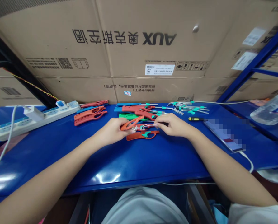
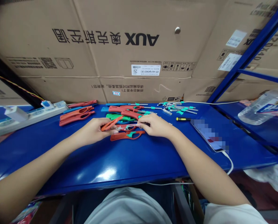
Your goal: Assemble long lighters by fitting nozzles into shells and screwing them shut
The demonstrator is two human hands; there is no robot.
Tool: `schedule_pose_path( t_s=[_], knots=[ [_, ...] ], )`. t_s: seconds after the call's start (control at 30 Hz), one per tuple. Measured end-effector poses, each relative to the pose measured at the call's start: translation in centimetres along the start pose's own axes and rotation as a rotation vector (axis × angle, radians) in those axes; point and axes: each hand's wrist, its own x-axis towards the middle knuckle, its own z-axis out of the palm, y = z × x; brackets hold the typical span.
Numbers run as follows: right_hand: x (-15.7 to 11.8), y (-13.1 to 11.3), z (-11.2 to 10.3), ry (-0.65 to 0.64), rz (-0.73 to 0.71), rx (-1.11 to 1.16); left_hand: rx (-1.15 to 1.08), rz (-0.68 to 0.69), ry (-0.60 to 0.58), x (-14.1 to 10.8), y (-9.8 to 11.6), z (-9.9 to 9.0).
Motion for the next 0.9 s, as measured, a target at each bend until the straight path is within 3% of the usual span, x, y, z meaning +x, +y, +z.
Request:
schedule_pose_path(
  t_s=[0.2,0.37,0.57,0.73,0.9],
  knots=[
    [0.0,0.1,0.4,0.000,0.029,0.023,0.104,-0.028,-0.072,-0.6,0.0,-0.4],
    [-0.2,1.1,-0.6,0.106,0.172,0.057,0.188,-0.070,-0.057,-0.6,-1.2,-0.7],
    [0.1,-0.5,1.0,0.040,0.085,0.148,-0.255,-0.048,0.104,-0.4,0.2,1.6],
    [0.3,-2.7,3.1,0.040,0.170,0.136,-0.672,-0.223,0.049,-0.6,1.6,3.8],
    [0.7,-3.1,4.3,0.073,0.242,0.048,-0.901,-0.350,0.028,-0.7,2.5,4.5]
  ],
)
